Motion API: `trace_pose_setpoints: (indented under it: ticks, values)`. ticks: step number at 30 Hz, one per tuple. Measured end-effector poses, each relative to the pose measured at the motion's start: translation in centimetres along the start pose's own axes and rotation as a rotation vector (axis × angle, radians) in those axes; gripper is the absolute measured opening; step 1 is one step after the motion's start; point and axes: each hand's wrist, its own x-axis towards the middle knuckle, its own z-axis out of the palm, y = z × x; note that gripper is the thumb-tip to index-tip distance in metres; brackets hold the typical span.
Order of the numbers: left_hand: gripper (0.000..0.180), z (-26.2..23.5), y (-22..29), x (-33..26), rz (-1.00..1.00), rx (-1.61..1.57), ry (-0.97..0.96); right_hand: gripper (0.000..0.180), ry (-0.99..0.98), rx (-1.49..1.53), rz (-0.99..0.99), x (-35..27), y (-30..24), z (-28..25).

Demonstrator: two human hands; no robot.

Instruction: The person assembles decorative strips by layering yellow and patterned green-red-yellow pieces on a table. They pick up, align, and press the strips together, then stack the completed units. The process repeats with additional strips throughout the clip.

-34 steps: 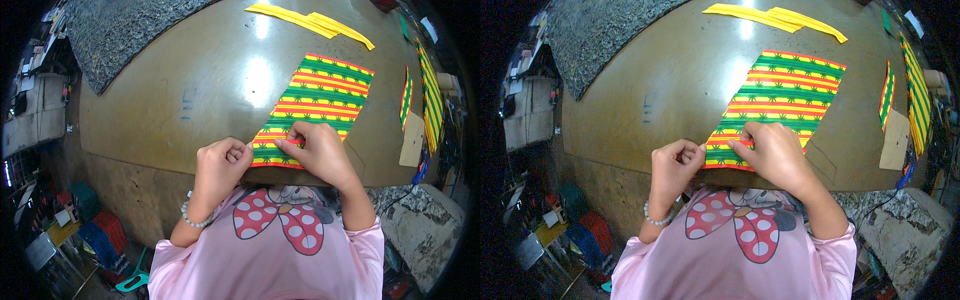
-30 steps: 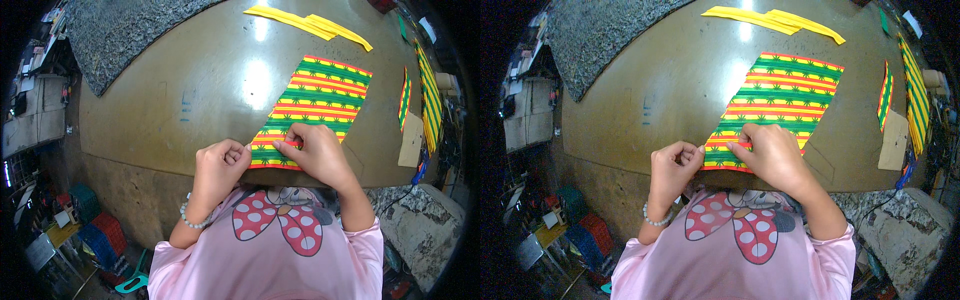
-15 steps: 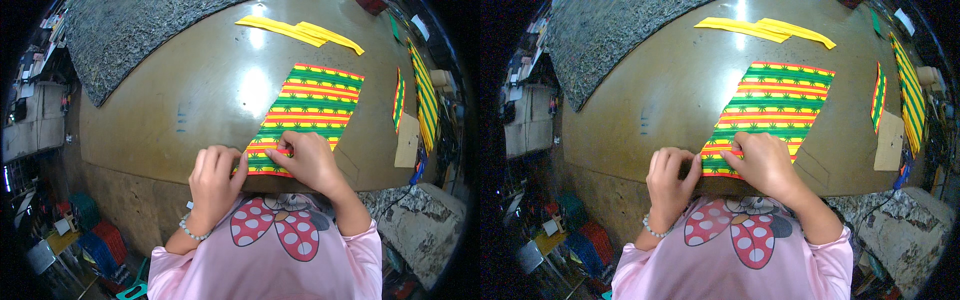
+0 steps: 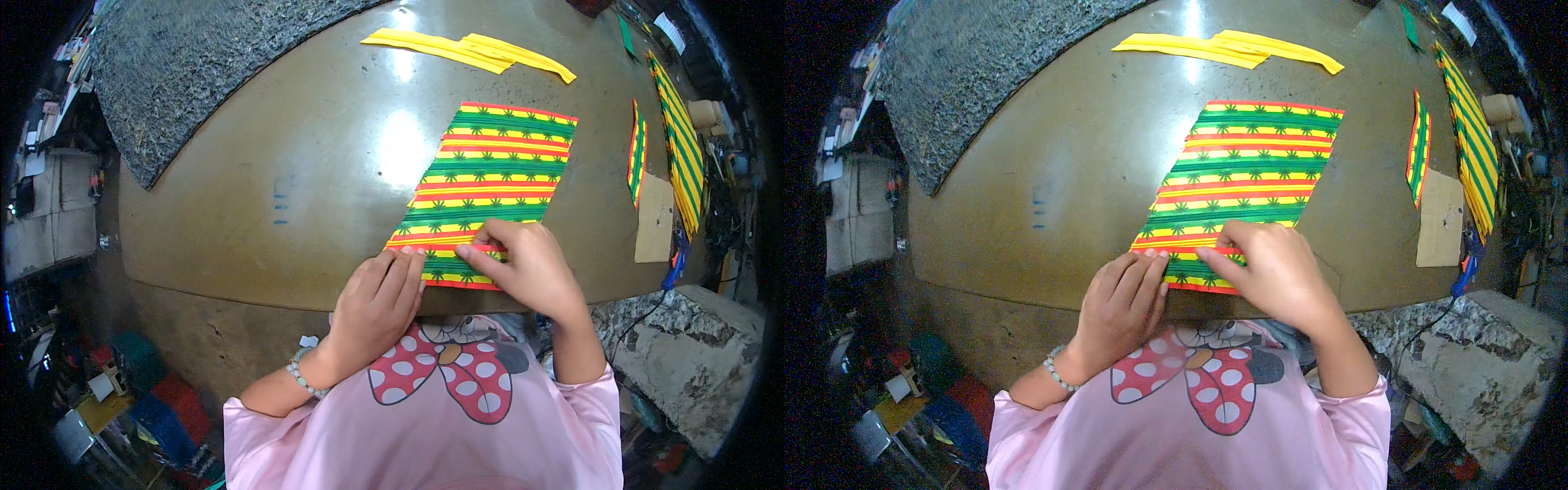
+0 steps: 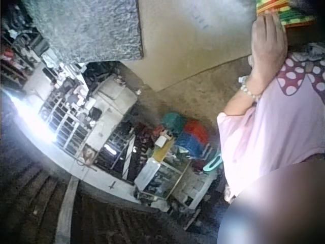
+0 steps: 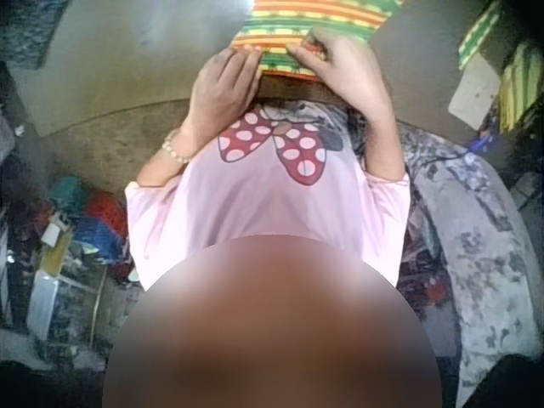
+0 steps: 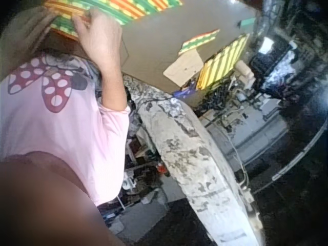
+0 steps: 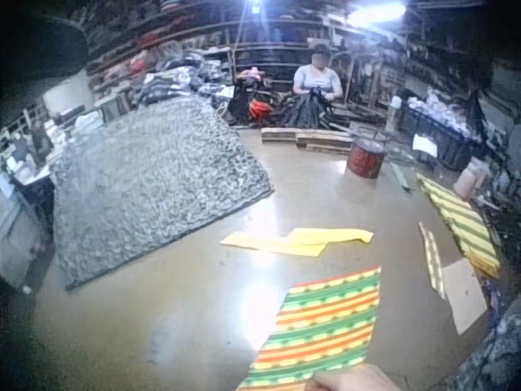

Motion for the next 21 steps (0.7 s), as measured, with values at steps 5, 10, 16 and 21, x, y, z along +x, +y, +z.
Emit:
trace_pose_setpoints:
  ticks: [5,10,16,21]
  values:
    - [0.044,0.4,-0.1,0.4,0.003,0.040,0.018,0.033,-0.032,0.056,0.017,-0.1,1.9,-0.5]
    - [0.044,0.6,0.1,0.2,-0.032,0.084,0.026,0.033,-0.026,0.000,0.025,-0.1,2.2,0.0]
    - [0.044,0.7,0.1,0.2,-0.040,0.132,0.026,0.032,-0.030,-0.022,0.040,0.0,1.9,0.0]
    - [0.044,-0.4,1.0,1.1,-0.043,0.183,-0.017,0.031,0.014,-0.066,0.014,0.0,1.8,0.2]
